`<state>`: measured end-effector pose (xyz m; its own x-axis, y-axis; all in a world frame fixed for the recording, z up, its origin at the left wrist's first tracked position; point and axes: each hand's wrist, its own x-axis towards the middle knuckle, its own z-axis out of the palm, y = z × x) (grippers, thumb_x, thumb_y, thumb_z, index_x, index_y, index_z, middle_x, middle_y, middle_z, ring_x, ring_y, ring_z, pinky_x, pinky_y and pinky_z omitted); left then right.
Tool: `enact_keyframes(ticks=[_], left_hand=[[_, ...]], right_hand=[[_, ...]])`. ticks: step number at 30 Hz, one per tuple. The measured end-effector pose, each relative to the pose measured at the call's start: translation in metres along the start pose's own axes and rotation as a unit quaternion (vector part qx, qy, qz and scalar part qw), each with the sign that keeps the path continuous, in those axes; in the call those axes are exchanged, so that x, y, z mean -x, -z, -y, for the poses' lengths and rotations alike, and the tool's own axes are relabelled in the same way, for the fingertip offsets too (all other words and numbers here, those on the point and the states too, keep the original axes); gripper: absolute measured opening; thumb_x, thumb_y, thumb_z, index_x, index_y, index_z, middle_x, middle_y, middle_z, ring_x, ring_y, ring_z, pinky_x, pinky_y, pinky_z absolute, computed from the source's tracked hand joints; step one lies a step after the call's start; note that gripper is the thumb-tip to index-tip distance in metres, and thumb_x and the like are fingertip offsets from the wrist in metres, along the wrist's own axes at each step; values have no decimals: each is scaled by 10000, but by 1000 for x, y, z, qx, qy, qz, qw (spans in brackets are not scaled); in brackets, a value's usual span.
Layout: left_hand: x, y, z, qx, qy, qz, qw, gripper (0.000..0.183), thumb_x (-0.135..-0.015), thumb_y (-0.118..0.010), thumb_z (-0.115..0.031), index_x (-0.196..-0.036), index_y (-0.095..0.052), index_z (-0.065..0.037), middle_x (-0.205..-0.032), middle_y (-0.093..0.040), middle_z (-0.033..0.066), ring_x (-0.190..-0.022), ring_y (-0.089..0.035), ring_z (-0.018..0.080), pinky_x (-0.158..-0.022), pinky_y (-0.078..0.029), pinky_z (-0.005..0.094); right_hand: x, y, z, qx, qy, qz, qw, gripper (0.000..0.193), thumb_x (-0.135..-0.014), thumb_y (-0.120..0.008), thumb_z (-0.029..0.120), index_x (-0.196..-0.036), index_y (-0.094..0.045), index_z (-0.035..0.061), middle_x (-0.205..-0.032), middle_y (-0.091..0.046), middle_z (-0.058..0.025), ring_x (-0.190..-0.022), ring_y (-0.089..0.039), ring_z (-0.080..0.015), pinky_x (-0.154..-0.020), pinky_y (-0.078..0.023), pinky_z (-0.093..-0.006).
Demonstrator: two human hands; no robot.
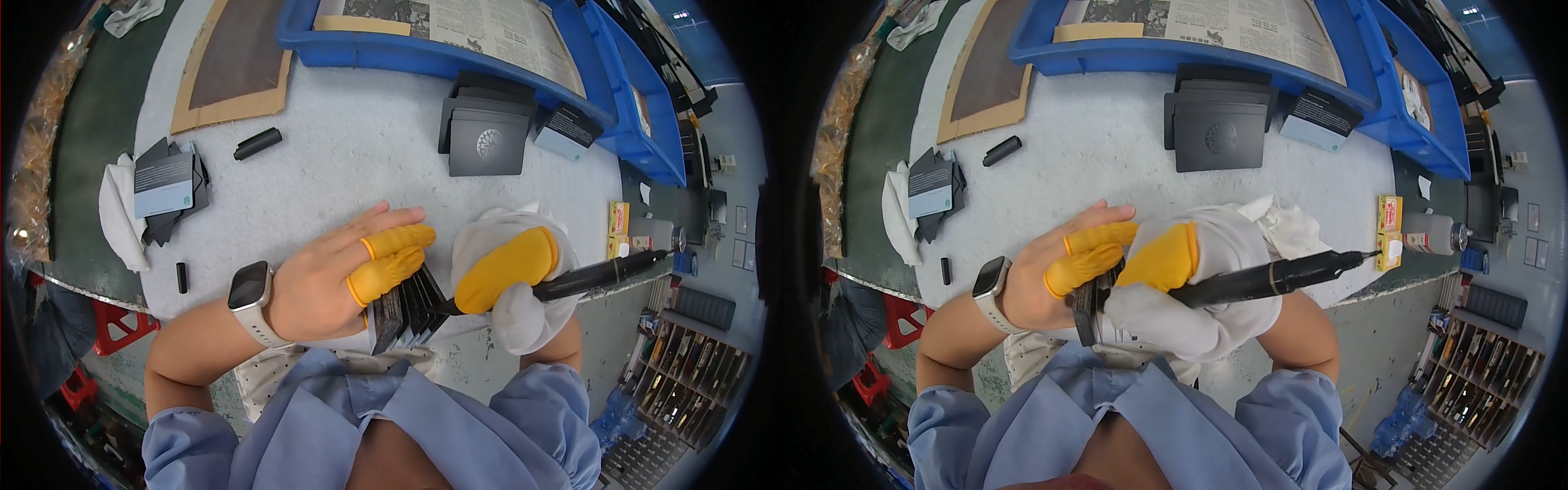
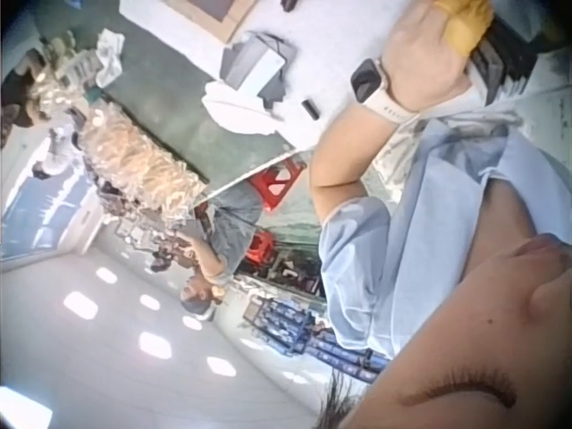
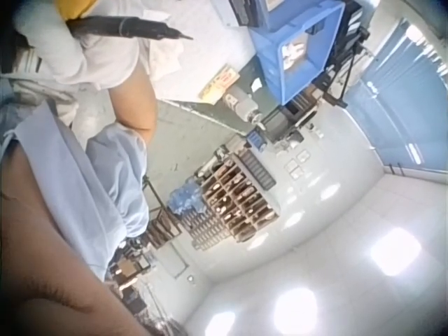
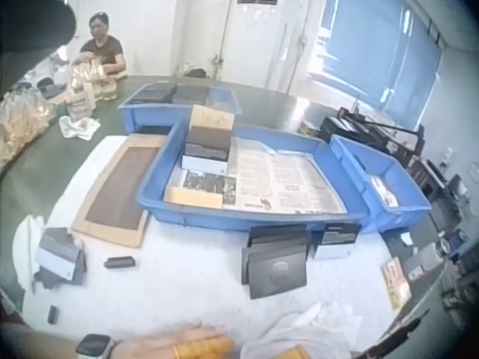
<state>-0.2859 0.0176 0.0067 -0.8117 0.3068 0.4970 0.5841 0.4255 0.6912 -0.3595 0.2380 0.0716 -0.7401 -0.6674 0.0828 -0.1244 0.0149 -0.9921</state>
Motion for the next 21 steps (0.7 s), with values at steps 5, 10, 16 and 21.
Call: enact_keyframes(ticks=[5,10,16,21], left_hand=[[-1,-1,-1,3,3,-5,1000,419,-719,-783,-8,-1119,-664,20,-1241,-652,174,-1309,-589,370,-1073,-521,528],[1,-1,-1,5,8,-4,1000,415,-727,-784,-17,-1122,-664,22,-1246,-652,174,-1308,-590,370,-1074,-519,529],[0,-1,-1,11,10,-3,1000,410,-739,-793,-43,-1124,-665,20,-1248,-651,176,-1309,-590,369,-1076,-517,528],[0,0,-1,11,13,-7,1000,408,-745,-799,-50,-1124,-665,20,-1247,-651,177,-1312,-587,370,-1079,-515,526]], right_hand=[[2,-4,3,11,-2,-9,1000,514,-986,-583,523,-963,-610,10,-837,-653,-157,-710,-609,-270,-650,-496,-372],[-8,-2,-1,17,-2,-14,1000,524,-981,-588,533,-963,-614,9,-839,-654,-157,-715,-611,-273,-656,-497,-375],[-7,-8,0,28,-3,-24,999,537,-975,-594,545,-963,-619,8,-842,-655,-158,-721,-614,-276,-662,-499,-379],[3,-1,4,36,-3,-30,999,547,-970,-599,555,-962,-623,8,-845,-655,-158,-726,-615,-279,-668,-500,-382]])
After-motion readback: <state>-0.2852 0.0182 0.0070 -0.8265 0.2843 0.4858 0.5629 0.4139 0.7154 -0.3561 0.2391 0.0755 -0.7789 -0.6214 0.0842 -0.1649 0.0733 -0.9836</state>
